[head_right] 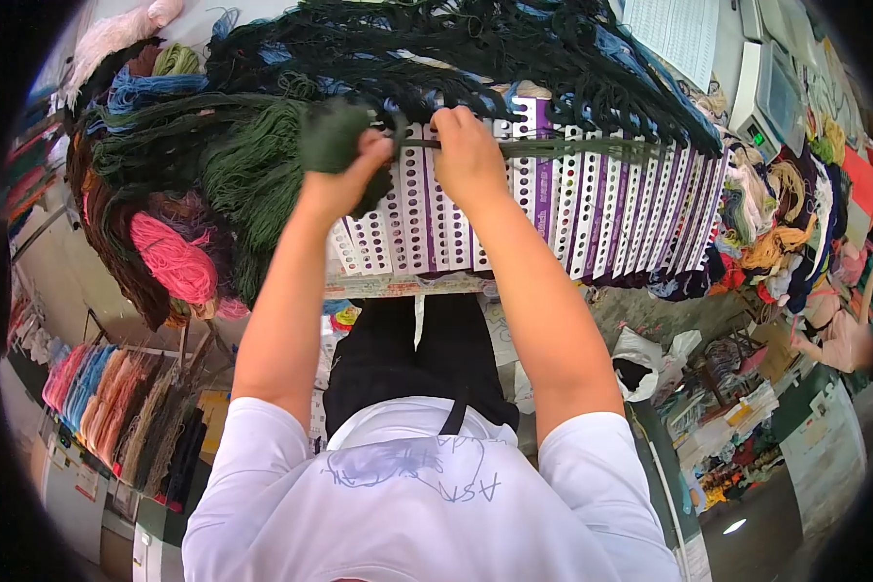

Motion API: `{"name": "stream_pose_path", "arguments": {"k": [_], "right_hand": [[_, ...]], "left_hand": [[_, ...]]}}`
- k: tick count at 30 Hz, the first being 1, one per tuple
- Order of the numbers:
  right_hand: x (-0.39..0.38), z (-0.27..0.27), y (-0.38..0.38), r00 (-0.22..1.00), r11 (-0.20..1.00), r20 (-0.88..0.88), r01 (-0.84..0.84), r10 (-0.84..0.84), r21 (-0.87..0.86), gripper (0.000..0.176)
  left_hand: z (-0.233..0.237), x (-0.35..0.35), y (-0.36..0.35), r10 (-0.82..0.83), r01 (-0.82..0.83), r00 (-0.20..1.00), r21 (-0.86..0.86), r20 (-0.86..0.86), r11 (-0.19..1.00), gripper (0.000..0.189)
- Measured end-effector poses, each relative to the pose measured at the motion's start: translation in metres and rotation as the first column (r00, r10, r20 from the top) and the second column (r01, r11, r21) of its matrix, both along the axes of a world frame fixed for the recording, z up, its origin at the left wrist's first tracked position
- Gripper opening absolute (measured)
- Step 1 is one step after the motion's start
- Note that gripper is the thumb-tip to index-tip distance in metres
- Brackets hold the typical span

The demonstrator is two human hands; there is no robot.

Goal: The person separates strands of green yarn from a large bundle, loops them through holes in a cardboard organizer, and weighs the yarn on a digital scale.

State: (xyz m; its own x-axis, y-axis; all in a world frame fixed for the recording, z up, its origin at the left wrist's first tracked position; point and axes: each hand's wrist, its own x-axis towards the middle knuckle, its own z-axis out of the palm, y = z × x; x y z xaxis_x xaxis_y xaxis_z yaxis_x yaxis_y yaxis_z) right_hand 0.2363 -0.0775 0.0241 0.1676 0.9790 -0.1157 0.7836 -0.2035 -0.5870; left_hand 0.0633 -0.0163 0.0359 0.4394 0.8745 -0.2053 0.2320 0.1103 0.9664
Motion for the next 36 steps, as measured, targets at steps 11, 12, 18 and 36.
{"name": "stream_pose_path", "arguments": {"k": [11,12,18,36], "right_hand": [[-0.008,-0.010,0.007,0.991,0.990,-0.003,0.132,-0.132,-0.038,0.012],[-0.007,-0.011,0.007,0.992,0.991,0.001,0.127,-0.127,-0.036,0.011],[-0.017,0.031,-0.006,0.957,0.967,-0.181,0.243,-0.226,0.080,0.018],[-0.096,0.207,0.028,0.954,0.935,-0.199,-0.155,0.226,0.319,0.014]], "left_hand": [[0.115,-0.156,0.111,0.650,-0.518,0.729,-0.448,0.214,0.728,0.006],[0.115,-0.146,0.115,0.674,-0.566,0.715,-0.414,0.183,0.713,0.004],[0.137,-0.135,0.088,0.572,-0.463,0.738,-0.349,0.358,0.815,0.007],[0.164,-0.082,0.006,0.282,0.525,0.298,-0.403,0.912,0.749,0.109]]}}
